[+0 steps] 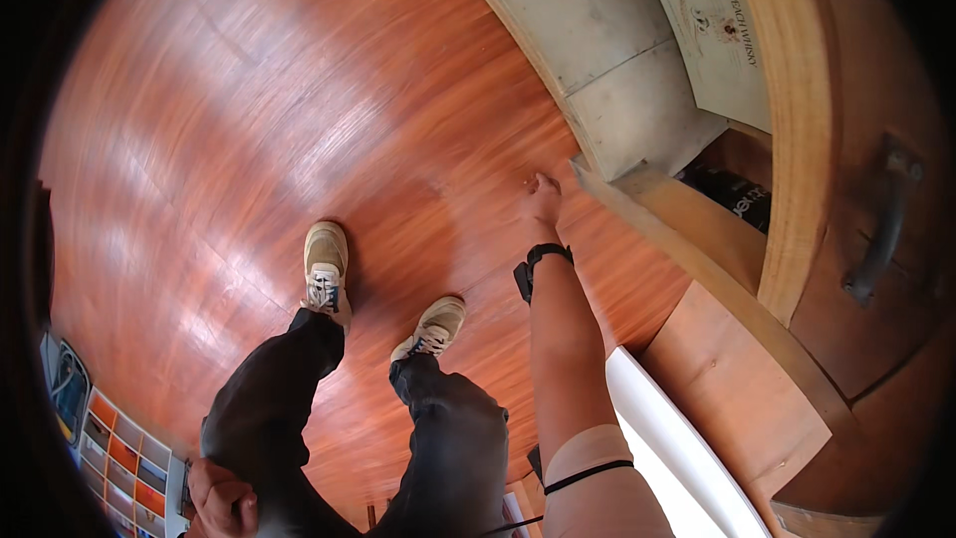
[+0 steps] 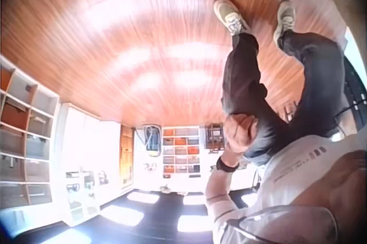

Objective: Inspecting a water pump motor on a wooden workbench in a workshop.

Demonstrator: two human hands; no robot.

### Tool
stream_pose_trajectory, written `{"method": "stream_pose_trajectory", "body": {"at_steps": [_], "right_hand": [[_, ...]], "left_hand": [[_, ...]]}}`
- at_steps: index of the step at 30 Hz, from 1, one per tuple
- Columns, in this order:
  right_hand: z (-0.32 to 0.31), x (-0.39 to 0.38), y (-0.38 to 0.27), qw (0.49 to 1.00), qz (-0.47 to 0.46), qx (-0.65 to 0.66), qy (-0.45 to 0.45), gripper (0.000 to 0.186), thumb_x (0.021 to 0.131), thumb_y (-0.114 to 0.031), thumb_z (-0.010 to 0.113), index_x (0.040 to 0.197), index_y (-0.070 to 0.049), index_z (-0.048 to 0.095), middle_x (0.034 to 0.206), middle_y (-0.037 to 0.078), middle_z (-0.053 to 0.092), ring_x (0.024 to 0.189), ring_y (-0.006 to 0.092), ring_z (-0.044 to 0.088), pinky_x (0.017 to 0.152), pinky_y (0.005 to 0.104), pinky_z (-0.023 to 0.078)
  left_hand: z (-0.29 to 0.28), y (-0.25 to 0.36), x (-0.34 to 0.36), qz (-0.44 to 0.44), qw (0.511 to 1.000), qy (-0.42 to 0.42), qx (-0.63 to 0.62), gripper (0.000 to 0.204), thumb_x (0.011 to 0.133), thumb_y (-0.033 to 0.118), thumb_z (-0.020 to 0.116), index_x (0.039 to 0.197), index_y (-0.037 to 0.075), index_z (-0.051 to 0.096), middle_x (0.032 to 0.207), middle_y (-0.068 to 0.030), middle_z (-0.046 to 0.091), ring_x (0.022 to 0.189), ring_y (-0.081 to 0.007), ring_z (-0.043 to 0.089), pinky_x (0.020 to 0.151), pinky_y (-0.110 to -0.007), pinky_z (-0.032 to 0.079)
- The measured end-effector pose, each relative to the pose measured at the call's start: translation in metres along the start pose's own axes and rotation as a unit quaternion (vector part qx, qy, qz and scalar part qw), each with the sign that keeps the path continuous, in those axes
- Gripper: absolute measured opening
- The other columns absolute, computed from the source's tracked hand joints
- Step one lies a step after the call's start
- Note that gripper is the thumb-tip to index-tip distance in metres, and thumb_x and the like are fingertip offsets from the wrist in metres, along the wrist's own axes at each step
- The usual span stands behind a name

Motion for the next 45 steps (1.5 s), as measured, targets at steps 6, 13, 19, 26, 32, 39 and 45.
{"method": "stream_pose_trajectory", "body": {"at_steps": [6,13,19,26,32,39,45], "right_hand": [[0.001,-0.006,0.018,0.991,-0.126,-0.041,0.025,0.020,0.078,0.000,0.063,0.097,-0.003,0.067,0.096,0.012,0.062,0.084,0.0238,0.063,0.073,0.0322,0.052],[-0.008,-0.018,-0.022,0.989,-0.096,-0.103,0.033,0.005,0.077,-0.002,0.062,0.082,-0.003,0.064,0.087,0.016,0.061,0.082,0.0339,0.060,0.070,0.0406,0.051],[0.002,-0.007,-0.011,0.975,-0.127,-0.179,0.041,0.005,0.075,-0.006,0.062,0.079,-0.003,0.063,0.084,0.018,0.062,0.080,0.0367,0.061,0.069,0.0430,0.051],[-0.039,-0.102,-0.075,0.991,-0.036,0.048,-0.117,0.015,0.068,-0.014,0.069,0.071,-0.002,0.060,0.069,0.016,0.063,0.067,0.0270,0.063,0.063,0.0366,0.050],[-0.228,-0.277,-0.246,0.909,-0.026,0.233,-0.346,0.013,0.073,-0.002,0.066,0.072,-0.005,0.054,0.066,0.005,0.055,0.064,0.0134,0.054,0.058,0.0289,0.045],[-0.455,-0.383,-0.412,0.788,-0.089,0.377,-0.478,0.014,0.081,0.005,0.060,0.080,-0.006,0.050,0.077,-0.001,0.053,0.071,0.0062,0.050,0.064,0.0219,0.042],[-0.600,-0.447,-0.530,0.709,-0.040,0.498,-0.497,0.014,0.081,0.003,0.054,0.092,-0.003,0.060,0.079,-0.001,0.056,0.069,0.0052,0.049,0.060,0.0200,0.039]], "left_hand": [[-0.006,-0.012,0.006,0.042,0.999,-0.005,0.002,0.010,0.085,0.008,0.063,0.092,0.002,0.057,0.083,-0.0122,0.058,0.072,-0.0280,0.057,0.065,-0.041,0.044],[-0.009,-0.013,0.006,0.023,1.000,-0.018,0.001,0.011,0.086,0.010,0.063,0.093,0.003,0.058,0.084,-0.0117,0.057,0.070,-0.0272,0.055,0.064,-0.040,0.044],[-0.007,-0.012,0.010,0.031,0.999,-0.012,0.000,0.013,0.086,0.011,0.064,0.095,0.003,0.058,0.083,-0.0110,0.057,0.069,-0.0267,0.055,0.062,-0.038,0.044],[0.006,0.011,-0.005,0.032,0.999,0.025,-0.027,0.013,0.071,0.005,0.068,0.080,0.006,0.059,0.073,-0.0095,0.053,0.066,-0.0278,0.052,0.060,-0.039,0.039],[-0.001,0.036,-0.034,-0.092,0.990,0.004,-0.104,0.010,0.076,0.003,0.069,0.083,0.003,0.061,0.079,-0.0144,0.059,0.072,-0.0356,0.058,0.064,-0.043,0.048],[-0.145,0.181,-0.075,0.020,0.981,0.086,-0.174,0.010,0.080,0.002,0.067,0.088,0.001,0.062,0.083,-0.0167,0.062,0.077,-0.0353,0.062,0.067,-0.040,0.050],[-0.249,0.303,-0.123,0.179,0.954,0.099,-0.218,0.015,0.079,-0.002,0.069,0.092,0.000,0.062,0.089,-0.0132,0.062,0.078,-0.0283,0.064,0.066,-0.034,0.052]]}}
Point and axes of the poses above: each hand's wrist, its own x-axis towards the middle knuckle, its own z-axis out of the palm, y = z × x, the point moved 2 cm from there along x, towards the middle knuckle
